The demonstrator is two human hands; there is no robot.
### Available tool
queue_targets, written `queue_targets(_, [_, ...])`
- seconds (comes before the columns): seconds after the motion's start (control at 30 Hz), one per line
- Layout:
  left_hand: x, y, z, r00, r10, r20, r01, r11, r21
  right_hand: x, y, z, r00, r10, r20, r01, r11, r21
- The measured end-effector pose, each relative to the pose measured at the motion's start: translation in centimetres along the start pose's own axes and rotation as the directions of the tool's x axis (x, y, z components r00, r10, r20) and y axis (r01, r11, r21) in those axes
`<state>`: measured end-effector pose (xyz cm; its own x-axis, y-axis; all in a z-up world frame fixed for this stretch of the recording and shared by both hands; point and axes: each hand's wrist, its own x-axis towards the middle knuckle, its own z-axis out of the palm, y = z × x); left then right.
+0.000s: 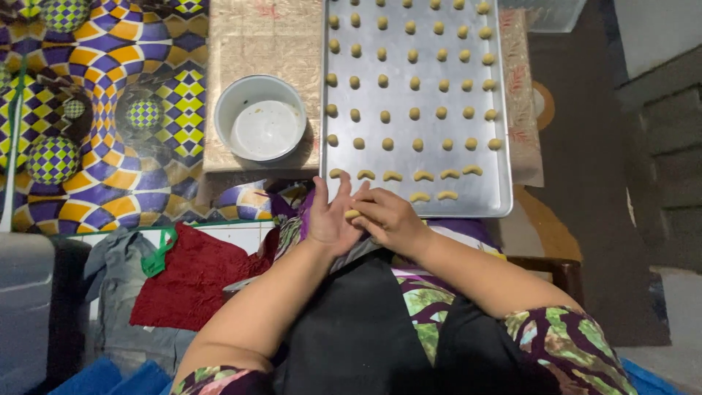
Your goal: Shaping small portions of dough into crescent shapes by rolling them between palms and placing them on a baking tray.
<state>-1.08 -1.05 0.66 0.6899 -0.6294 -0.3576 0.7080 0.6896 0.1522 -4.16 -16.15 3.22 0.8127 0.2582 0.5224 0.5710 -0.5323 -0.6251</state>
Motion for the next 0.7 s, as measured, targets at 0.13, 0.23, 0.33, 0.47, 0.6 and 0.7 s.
queue_targets(0.13, [0.5, -0.6, 1.4, 0.993, 0.096, -0.074, -0.053, 0.894, 0.446, -0.1, -0.2, -1.8, 0.992, 0.031, 0.120, -0.030, 1.000, -0.006])
queue_targets(0.23, [1.0, -1.7, 2.2, 0.992, 0.077, -0.103, 0.008, 0.763, 0.646, -1.2, 0.6, -1.9, 0.988, 0.017, 0.155, -0.004, 0.996, -0.085])
queue_targets(0.33, [2.1, -2.7, 1.2, 0.992, 0.077, -0.098, 0.017, 0.695, 0.719, -1.4, 0.4, -2.5, 0.992, 0.052, 0.118, -0.043, 0.996, -0.076])
queue_targets(0.47, [3.5, -3.8, 2.0, 0.984, 0.143, -0.108, -0.026, 0.708, 0.705, -2.1, 1.0, -3.2, 0.987, 0.154, 0.052, -0.159, 0.983, 0.093])
queue_targets(0.6, [5.2, -5.2, 3.7, 0.989, 0.126, -0.080, -0.038, 0.728, 0.684, -2.5, 2.5, -5.6, 0.984, 0.167, 0.055, -0.170, 0.984, 0.051])
queue_targets(0.7, [6.7, -5.8, 3.7, 0.997, 0.036, -0.067, 0.020, 0.722, 0.692, -3.2, 4.7, -8.6, 0.984, 0.159, 0.083, -0.161, 0.987, 0.021])
